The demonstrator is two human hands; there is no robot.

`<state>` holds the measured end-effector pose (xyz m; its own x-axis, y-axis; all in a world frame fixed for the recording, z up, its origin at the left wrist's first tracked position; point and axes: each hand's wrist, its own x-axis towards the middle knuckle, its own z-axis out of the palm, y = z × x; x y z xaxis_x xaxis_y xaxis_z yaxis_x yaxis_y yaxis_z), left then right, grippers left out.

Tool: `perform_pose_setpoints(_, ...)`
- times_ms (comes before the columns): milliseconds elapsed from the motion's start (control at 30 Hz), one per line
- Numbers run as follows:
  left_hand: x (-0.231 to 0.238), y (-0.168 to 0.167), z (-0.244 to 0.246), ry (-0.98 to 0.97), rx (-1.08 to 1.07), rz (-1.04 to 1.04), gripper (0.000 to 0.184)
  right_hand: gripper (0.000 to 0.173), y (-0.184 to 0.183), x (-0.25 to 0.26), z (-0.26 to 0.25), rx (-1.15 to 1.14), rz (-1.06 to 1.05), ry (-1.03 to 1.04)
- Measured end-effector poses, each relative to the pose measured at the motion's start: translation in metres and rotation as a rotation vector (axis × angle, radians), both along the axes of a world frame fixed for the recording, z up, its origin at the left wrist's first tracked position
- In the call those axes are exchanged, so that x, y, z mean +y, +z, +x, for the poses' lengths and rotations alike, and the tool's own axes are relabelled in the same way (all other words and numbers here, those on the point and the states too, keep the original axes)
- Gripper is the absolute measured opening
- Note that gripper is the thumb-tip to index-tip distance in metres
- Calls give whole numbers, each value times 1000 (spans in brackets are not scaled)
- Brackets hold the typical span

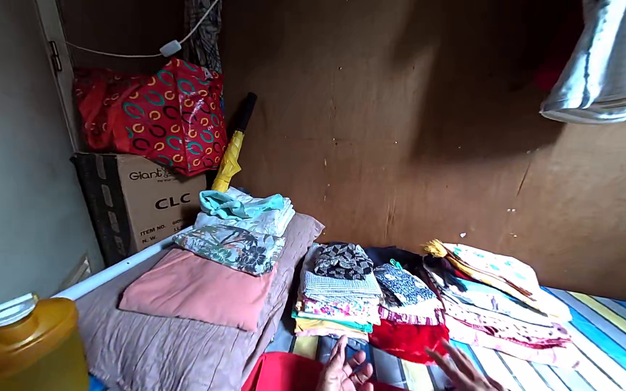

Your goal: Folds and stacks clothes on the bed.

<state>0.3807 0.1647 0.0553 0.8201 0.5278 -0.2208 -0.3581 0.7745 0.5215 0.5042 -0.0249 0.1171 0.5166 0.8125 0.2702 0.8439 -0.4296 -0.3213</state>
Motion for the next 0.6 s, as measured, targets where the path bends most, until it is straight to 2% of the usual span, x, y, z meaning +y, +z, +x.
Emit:
perform_pose_setpoints(100, 2, -8, 0, -18, -44, 5, 31, 43, 35, 75, 1, -176, 269, 151)
perform_pose_setpoints(167, 4, -9, 1, -38, -50, -5, 27, 40, 56, 125, 2, -266, 324, 214)
perform_pose_setpoints(233, 3, -7, 1, -49, -56, -22, 27, 43, 75, 165, 2, -266, 157, 219)
perform_pose_setpoints(367, 2, -7, 0, -72, -43, 15, 32, 69, 90, 220, 9, -216, -366, 165)
perform_pose_setpoints(467, 1, -9, -1, -101, -61, 62, 34, 75, 82, 236, 13, -208, -476, 135)
perform_pose_setpoints(600, -4, -7, -1, -134, -72, 51, 35, 52, 76, 237, 9, -293, -434, 86)
